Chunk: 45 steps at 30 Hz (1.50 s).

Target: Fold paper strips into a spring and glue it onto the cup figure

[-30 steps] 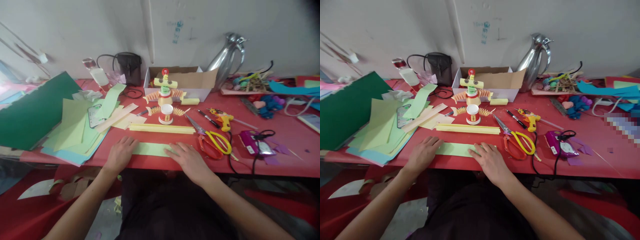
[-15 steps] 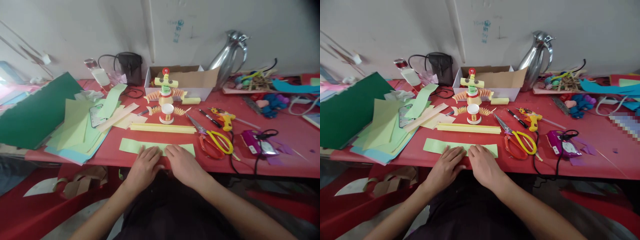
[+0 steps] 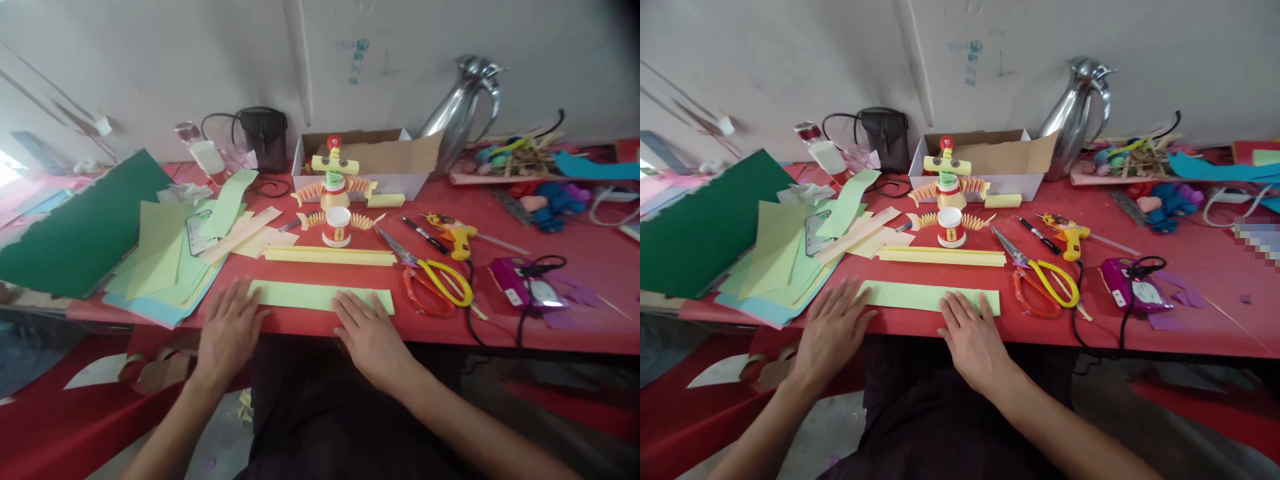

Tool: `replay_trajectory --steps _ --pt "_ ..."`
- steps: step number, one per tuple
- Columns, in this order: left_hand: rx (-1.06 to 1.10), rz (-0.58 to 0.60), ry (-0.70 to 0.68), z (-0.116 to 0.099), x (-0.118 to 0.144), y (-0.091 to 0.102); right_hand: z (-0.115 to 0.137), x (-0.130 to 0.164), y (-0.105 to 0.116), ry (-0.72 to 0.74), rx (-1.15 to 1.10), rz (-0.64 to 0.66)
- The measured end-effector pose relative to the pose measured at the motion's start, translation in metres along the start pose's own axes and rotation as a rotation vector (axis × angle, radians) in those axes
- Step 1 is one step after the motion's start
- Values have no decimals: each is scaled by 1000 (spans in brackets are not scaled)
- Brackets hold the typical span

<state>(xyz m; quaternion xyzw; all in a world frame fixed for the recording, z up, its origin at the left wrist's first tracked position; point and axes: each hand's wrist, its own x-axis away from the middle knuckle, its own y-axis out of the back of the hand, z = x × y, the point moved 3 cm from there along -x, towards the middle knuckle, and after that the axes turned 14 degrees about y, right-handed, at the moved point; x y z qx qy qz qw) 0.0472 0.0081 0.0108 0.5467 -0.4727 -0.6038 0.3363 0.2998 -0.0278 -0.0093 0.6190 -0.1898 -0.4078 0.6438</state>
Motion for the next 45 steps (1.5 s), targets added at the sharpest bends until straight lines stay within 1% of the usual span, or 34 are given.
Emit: replay_trajectory --steps 2,3,4,5,7,12,16,20,23,25,28,31,34,38,41,45 --pt "80 43 -159 -31 -2 1 1 -6 5 -20 1 -11" --pt "106 92 -218 -46 -5 1 1 -10 7 -24 8 -16" --pt "108 122 -249 -57 -8 -1 1 -13 10 -23 17 -17" --pt "99 142 -268 -64 -13 -2 0 -16 13 -17 27 -13" --pt "78 153 -287 -69 -22 -5 -4 -21 17 1 52 8" --pt "108 136 -347 -58 -34 -11 -13 -25 23 -3 133 41" --pt "127 165 -332 -52 -41 -16 -24 -25 24 -104 123 42" --pt "155 251 -229 -35 -60 -23 -41 -25 22 -201 117 57" --pt "154 367 -117 -18 -77 -25 -51 -25 19 -240 135 64" --pt "152 424 -56 -11 -85 -25 -54 -26 17 -248 145 70" --pt "142 466 17 -7 -91 -22 -55 -28 17 -259 148 100" --pt "142 499 81 -8 -91 -21 -55 -30 20 -258 150 152" --pt "165 501 145 -8 -88 -22 -58 -32 23 -264 175 204" --pt "192 449 217 -3 -83 -26 -65 -36 19 -265 180 254" --pt "200 409 247 1 -80 -30 -68 -37 15 -266 179 260" --pt "206 360 249 4 -76 -34 -68 -36 13 -258 171 252"
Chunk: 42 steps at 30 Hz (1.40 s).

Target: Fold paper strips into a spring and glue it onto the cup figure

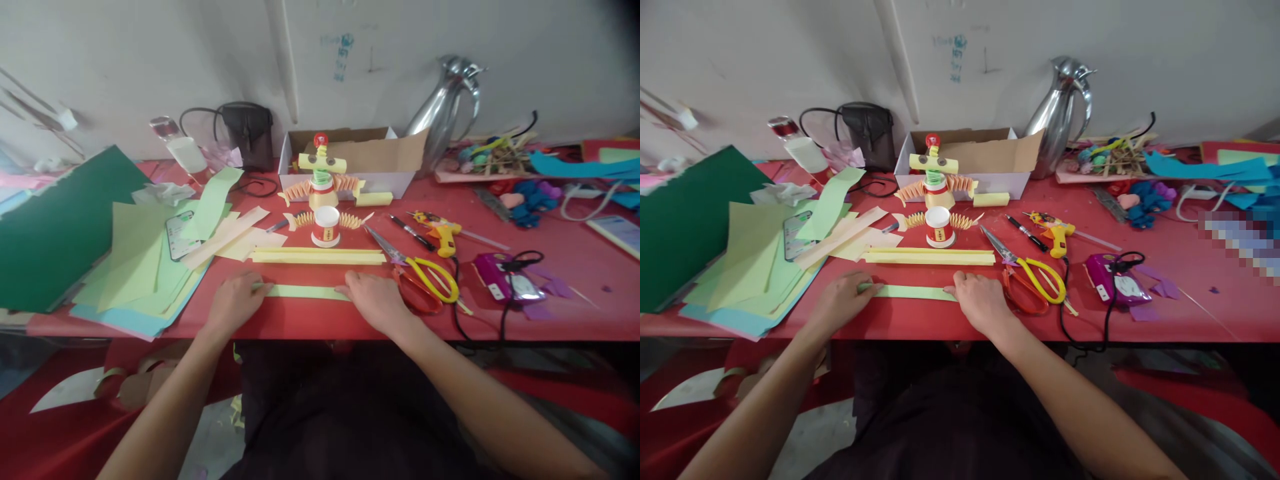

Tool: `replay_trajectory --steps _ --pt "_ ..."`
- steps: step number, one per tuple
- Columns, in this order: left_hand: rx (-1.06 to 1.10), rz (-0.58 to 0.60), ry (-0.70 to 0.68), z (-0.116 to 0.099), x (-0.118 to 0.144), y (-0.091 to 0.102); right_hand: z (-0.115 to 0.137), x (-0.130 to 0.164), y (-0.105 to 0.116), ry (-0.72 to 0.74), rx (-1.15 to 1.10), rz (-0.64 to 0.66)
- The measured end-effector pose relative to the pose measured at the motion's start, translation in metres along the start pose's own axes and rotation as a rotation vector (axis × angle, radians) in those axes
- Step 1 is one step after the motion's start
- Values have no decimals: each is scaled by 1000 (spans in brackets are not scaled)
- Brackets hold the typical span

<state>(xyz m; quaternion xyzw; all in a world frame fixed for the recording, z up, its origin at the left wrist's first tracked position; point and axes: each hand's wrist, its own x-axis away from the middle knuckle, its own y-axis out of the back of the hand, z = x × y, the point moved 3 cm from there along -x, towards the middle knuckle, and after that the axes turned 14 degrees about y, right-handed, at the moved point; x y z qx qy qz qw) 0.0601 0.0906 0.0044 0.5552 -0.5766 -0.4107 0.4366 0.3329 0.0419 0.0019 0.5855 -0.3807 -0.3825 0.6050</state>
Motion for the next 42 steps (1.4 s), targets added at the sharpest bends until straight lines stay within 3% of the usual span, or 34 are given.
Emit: replay_trajectory --steps 9,16,19,21,23,26,28,32,35,38,42 --pt "151 -111 93 19 5 -2 -2 11 -9 -36 39 -191" --pt "203 -158 147 28 5 -5 -11 16 -16 72 -202 -359" --pt "204 -196 120 28 6 -5 -9 19 -13 74 -102 -392" --pt "137 -285 69 21 10 -4 -5 20 -9 90 16 -390" --pt "17 -356 -38 9 18 -3 2 21 -7 194 94 -344" --pt "-98 -239 -323 -16 33 -10 11 21 -5 346 127 -242" --pt "-93 -154 -438 -31 45 -15 12 21 -4 339 131 -191" --pt "-63 -147 -375 -55 68 -19 19 21 -1 279 107 -108" --pt "-70 -137 -311 -65 79 -25 31 26 2 165 54 -118" --pt "-74 -142 -273 -66 82 -30 48 33 2 72 -8 -168" --pt "-65 -136 -275 -56 81 -34 58 43 -5 58 -11 -190"
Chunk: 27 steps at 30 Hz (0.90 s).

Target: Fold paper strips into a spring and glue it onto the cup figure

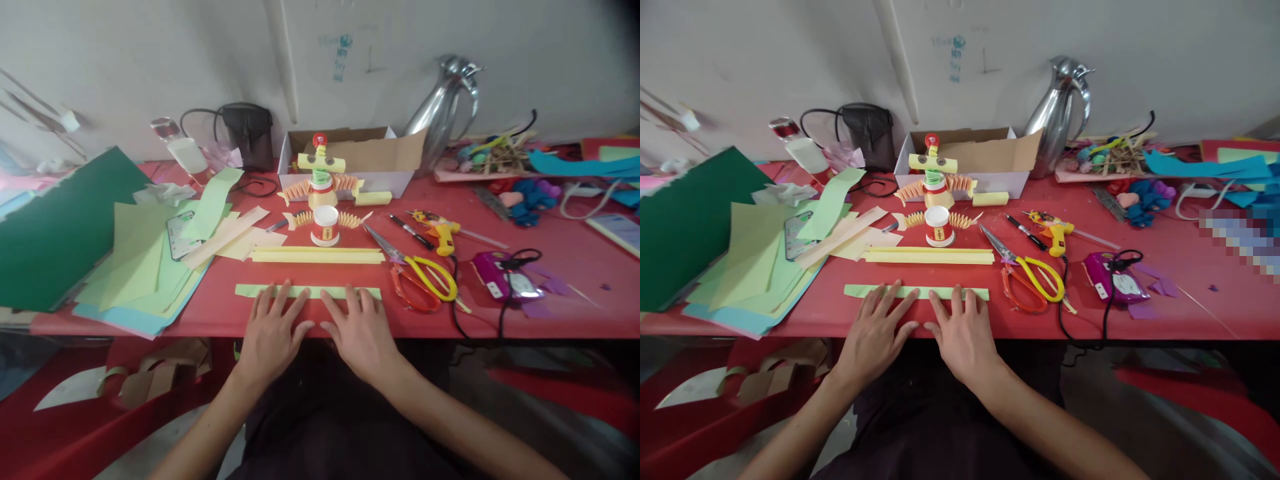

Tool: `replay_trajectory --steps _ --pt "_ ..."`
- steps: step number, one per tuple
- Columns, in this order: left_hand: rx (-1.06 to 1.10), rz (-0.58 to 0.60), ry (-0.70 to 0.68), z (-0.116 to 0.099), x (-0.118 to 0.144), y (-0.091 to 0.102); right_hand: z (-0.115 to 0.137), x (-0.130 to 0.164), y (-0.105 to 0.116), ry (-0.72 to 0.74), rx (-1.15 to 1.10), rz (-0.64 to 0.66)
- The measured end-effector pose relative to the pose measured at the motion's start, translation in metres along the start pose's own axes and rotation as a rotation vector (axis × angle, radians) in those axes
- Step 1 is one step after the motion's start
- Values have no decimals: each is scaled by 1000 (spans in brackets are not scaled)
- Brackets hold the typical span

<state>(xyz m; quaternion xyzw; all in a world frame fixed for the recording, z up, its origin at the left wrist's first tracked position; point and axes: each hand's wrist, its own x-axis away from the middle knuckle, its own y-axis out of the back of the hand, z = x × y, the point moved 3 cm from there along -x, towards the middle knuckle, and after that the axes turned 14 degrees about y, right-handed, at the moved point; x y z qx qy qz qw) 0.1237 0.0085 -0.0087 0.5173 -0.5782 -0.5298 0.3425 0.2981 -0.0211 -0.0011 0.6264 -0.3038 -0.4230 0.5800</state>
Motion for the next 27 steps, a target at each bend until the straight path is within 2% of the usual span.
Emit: replay_trajectory --steps 3,8,12,15,18,21,24,26,27 --pt "15 1 31 21 3 2 -8 10 -5 32 -11 -18" --pt "-39 -73 220 70 9 19 -29 25 -7 46 -68 -84" --pt "-114 -87 265 77 4 30 -45 23 3 12 -82 -155" --pt "-151 -118 305 77 -11 35 -62 10 11 -47 -117 -81" --pt "-61 -54 316 86 -32 35 -79 -7 15 -91 -208 47" --pt "91 96 332 101 -52 32 -89 -18 13 -78 -289 125" --pt "209 192 307 110 -62 31 -90 -19 13 -31 -308 111" --pt "318 198 304 111 -61 33 -89 -16 15 -40 -357 77" --pt "413 189 349 112 -58 33 -88 -14 16 -66 -405 65"
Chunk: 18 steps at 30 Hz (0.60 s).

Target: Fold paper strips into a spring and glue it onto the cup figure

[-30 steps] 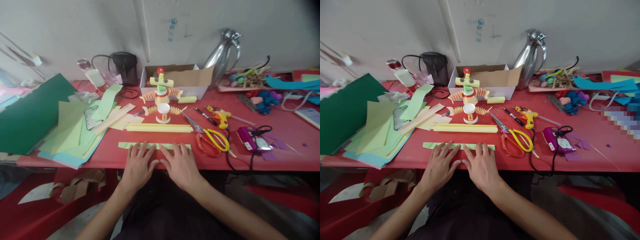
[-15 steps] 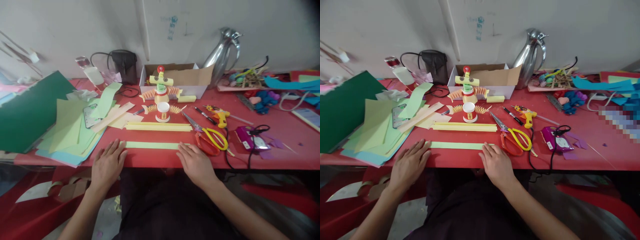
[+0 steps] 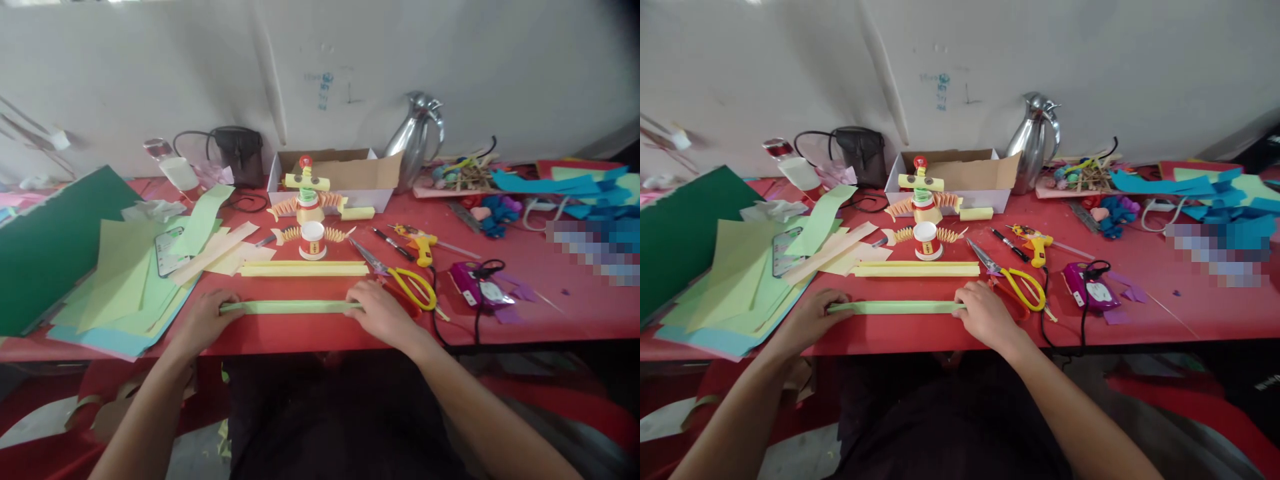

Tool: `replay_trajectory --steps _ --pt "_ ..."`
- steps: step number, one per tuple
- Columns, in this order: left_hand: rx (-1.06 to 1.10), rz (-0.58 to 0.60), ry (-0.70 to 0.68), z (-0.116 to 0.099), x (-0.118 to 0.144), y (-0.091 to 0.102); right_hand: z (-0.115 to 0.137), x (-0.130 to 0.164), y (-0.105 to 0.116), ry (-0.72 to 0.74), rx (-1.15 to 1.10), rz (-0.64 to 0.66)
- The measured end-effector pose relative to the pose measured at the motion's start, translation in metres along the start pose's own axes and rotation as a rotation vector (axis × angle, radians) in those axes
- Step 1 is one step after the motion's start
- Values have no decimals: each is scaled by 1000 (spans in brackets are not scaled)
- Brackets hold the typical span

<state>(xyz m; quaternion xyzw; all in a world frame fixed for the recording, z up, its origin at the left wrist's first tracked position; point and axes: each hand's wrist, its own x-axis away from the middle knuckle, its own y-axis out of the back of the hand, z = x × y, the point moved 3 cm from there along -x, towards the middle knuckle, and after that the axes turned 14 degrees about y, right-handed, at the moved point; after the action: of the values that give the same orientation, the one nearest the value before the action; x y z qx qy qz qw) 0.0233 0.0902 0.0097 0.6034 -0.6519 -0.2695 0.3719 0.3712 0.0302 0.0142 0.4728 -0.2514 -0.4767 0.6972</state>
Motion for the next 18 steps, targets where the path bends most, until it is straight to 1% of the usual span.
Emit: replay_trajectory --steps 1,2,4,6,8,9,11,14,15,16,18 --pt "144 -7 60 2 3 1 1 2 0 -26 -65 -9" --pt "332 -14 127 5 6 1 2 4 0 -46 -143 -19" --pt "774 -23 229 11 13 0 4 6 0 -40 -287 -58" --pt "1165 -23 249 12 18 -3 6 6 0 13 -338 -147" --pt "1415 -44 270 11 20 -7 7 6 1 52 -322 -248" --pt "1496 -66 295 9 21 -9 7 5 0 62 -334 -275" --pt "1606 -115 345 5 21 -12 9 4 -4 80 -461 -256" --pt "1683 -172 342 -3 21 -11 12 3 -12 51 -818 -144" --pt "1697 -186 324 -5 21 -10 13 3 -14 26 -921 -133" --pt "1707 -201 302 -8 21 -10 14 3 -15 3 -1001 -144" --pt "1718 -203 273 -15 22 -15 17 4 -17 -17 -1081 -204"
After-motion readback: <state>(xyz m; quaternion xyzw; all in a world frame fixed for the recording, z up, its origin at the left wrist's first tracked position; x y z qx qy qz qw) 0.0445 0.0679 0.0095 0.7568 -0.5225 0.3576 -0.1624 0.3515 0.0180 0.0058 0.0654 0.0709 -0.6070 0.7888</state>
